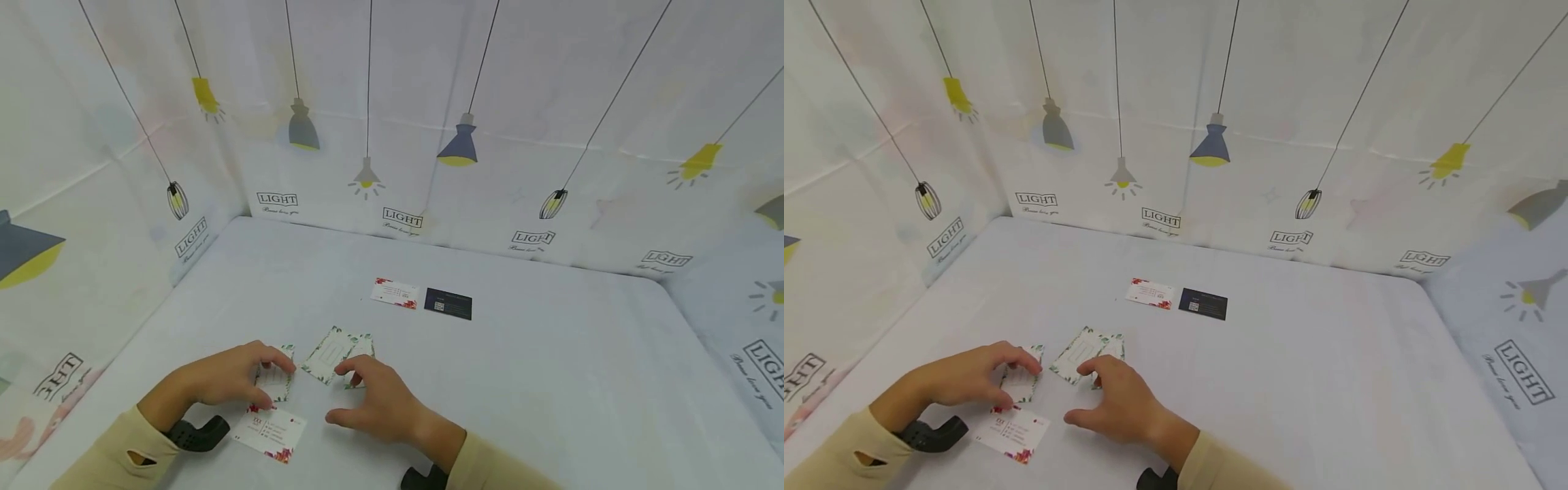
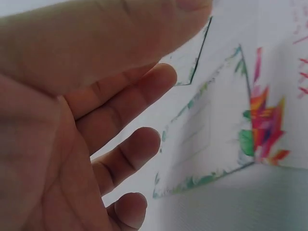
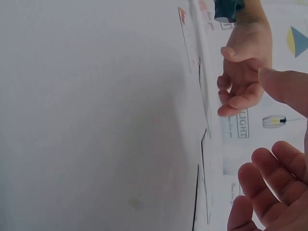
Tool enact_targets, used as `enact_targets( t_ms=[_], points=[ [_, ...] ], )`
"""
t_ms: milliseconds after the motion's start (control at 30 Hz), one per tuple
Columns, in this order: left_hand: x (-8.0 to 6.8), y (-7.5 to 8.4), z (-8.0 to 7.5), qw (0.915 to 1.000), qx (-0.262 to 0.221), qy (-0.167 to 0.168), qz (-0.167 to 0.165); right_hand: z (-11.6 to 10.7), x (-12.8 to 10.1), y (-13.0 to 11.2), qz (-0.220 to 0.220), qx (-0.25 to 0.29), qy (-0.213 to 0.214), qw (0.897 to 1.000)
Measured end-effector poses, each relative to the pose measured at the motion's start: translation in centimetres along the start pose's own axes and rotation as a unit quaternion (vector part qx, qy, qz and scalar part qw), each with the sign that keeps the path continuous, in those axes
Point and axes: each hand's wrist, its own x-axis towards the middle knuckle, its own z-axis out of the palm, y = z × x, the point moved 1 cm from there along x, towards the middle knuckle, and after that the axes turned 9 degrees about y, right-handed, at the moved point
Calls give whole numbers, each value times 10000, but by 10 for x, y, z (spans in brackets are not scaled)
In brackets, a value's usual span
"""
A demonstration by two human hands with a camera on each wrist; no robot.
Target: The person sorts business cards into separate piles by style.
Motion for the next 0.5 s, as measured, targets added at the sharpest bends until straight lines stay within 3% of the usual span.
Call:
enact_targets(
  t_ms=[300,500],
  points=[
    [-12,-8,14,9992,-245,10,320,16,-3,-7,75,25,-90,9999],
    [-14,-9,21,9991,22,90,421,24,-4,-9,158,-133,-240,9995]
  ],
)
